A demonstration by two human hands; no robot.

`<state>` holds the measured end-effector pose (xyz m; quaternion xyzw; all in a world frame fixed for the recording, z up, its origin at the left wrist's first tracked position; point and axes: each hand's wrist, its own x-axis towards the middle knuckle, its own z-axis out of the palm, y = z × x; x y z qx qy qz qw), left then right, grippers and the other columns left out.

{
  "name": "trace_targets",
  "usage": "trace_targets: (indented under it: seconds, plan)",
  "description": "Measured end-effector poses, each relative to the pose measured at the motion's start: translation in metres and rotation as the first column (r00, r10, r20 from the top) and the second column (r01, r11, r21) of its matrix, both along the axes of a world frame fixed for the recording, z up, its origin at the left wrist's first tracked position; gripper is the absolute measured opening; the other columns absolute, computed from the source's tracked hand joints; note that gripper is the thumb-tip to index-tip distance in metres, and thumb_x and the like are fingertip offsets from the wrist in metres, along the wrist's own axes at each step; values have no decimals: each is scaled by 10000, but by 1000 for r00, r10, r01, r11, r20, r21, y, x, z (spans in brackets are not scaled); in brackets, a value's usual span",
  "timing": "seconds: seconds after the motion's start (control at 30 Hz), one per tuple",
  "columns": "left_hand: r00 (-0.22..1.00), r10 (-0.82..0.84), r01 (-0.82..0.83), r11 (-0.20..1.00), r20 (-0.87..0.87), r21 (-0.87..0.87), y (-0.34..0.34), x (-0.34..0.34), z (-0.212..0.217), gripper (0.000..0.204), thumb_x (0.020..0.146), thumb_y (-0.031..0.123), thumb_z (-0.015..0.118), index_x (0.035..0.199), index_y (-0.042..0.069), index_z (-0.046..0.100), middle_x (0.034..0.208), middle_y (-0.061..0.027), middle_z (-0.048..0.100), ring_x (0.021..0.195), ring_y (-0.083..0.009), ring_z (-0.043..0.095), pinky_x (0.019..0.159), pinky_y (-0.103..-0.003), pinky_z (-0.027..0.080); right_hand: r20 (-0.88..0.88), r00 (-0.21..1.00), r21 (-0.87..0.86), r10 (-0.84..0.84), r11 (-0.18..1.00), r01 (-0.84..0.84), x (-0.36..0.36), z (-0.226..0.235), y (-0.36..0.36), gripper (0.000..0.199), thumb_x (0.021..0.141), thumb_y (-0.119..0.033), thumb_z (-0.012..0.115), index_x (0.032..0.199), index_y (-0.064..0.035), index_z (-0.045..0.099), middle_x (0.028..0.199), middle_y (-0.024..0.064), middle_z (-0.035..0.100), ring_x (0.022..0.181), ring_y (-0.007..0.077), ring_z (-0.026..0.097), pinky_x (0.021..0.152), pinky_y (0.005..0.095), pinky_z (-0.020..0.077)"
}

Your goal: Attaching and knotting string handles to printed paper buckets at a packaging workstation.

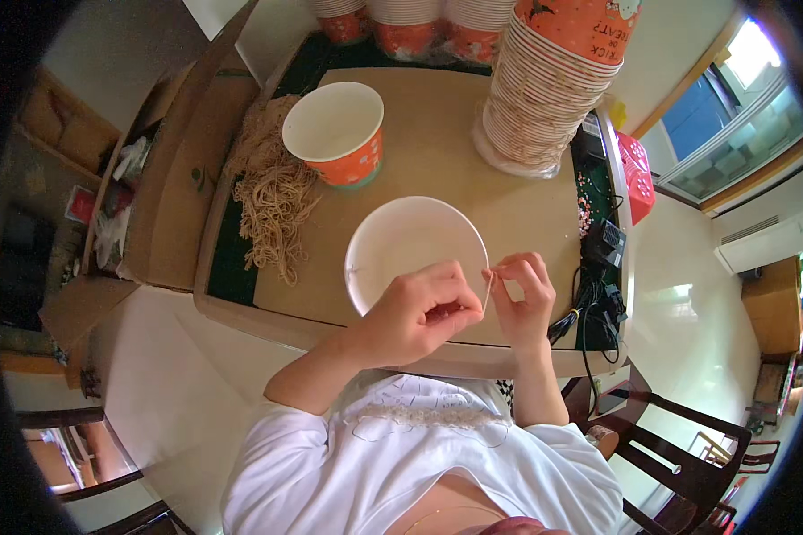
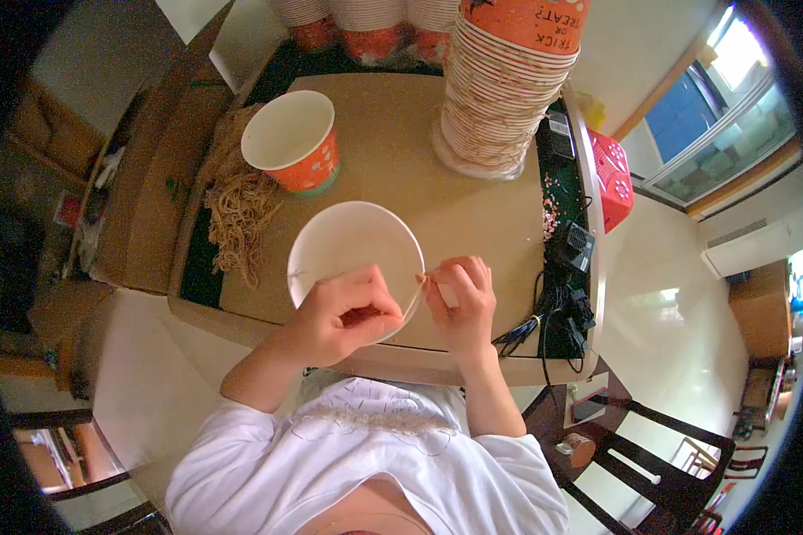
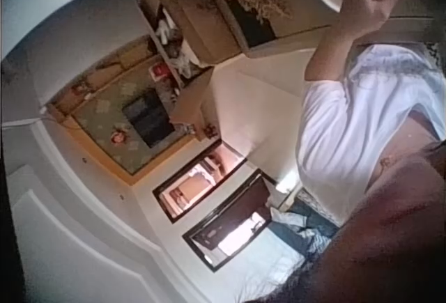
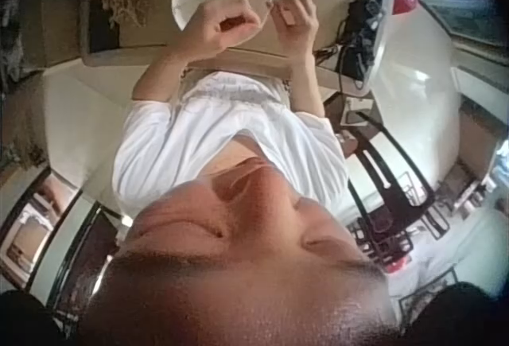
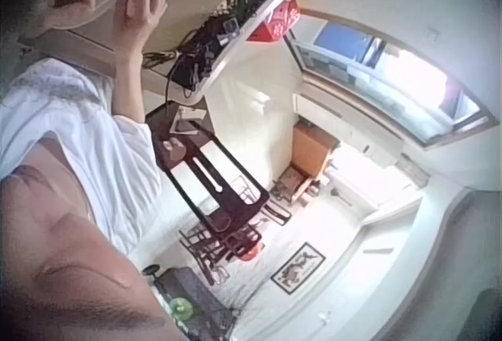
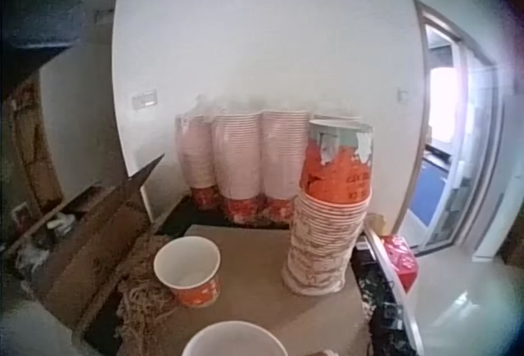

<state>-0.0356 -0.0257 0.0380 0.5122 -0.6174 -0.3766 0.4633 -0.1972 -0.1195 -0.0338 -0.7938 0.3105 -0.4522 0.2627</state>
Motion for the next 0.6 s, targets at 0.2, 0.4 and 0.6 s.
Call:
trace_targets:
  seconds: [0.2,0.4,0.6]
  plan:
    - [993,-54,49,997,-108,-52,0,-4,-6,41,840,28,648,809,25,622,758,0,490,600,-73,460,533,-232,364,-113,993,202,34,979,-10,3,7,1,138,776,-41,686,795,-43,550,781,83,568,717,242,562,660,347,446]
    - [819,-32,-33,994,-573,-102,-4,14,-29,17,872,37,609,872,27,595,782,26,504,617,-61,462,525,-197,345,-81,993,285,84,957,-58,10,17,4,135,815,-19,616,909,-31,520,786,105,563,672,228,560,628,332,468]
    - [533,60,-23,998,-844,57,-1,62,-22,80,866,34,602,944,52,600,786,12,548,520,-28,372,456,-171,270,-104,994,324,-18,945,51,5,5,3,168,818,10,576,975,-30,531,809,116,575,665,233,563,626,326,475]
